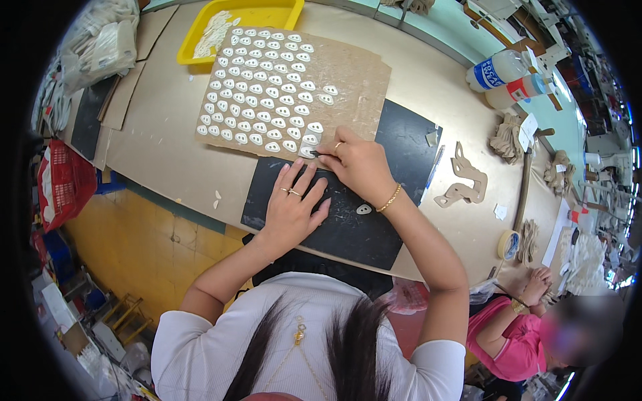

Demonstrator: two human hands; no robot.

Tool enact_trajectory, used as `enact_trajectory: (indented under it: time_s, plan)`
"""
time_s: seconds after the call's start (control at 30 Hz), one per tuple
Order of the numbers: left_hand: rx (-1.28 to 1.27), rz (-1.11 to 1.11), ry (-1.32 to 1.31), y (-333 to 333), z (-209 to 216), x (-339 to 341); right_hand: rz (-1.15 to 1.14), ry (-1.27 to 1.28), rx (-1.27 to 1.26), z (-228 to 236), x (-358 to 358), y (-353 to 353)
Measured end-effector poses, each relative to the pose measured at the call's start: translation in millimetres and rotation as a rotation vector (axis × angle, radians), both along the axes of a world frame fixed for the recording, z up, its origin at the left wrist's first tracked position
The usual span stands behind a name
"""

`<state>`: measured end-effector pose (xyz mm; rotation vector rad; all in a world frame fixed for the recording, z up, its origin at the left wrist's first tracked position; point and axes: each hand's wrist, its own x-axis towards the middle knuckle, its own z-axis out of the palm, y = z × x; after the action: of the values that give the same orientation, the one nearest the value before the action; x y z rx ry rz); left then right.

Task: The person assembles small white plastic pieces with beige fabric cutouts on a worktable. They pick up each plastic piece, align it with a fabric cutout, and press them together, then place the assembled units on a black mat. The process repeats continuously throughout the clip.

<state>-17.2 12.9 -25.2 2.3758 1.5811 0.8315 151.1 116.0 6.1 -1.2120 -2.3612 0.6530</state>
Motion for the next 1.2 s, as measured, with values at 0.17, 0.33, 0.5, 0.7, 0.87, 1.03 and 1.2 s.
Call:
enact_trajectory:
  time_s: [0.17, 0.33, 0.5, 0.7, 0.87, 1.03, 1.2]
  plan:
    - [0.006, -0.005, -0.024, 0.3, 0.0, -1.6, -0.053, 0.152, -0.145, -14.6, 8.9, 4.6]
    - [-0.008, 0.010, -0.138, 1.2, 0.5, -3.3, -0.062, 0.147, -0.129, -17.5, 9.7, 4.2]
    - [-0.122, 0.088, -0.473, -1.4, -0.7, -14.7, 0.016, 0.053, 0.110, -8.9, 3.5, -7.4]
    - [0.063, 0.145, -0.183, 5.9, 11.7, -27.8, 0.066, -0.146, 0.397, 3.6, -6.3, -19.4]
    - [0.076, 0.119, 0.073, 11.5, 9.9, -28.9, 0.113, -0.241, 0.400, 12.0, -11.3, -12.4]
    - [0.072, 0.136, 0.186, 13.0, 7.5, -25.8, 0.263, -0.190, 0.335, 10.0, -0.4, 10.8]
    - [0.026, 0.219, 0.182, 8.4, 8.3, -20.6, 0.301, -0.037, 0.419, -10.8, 9.0, 18.5]
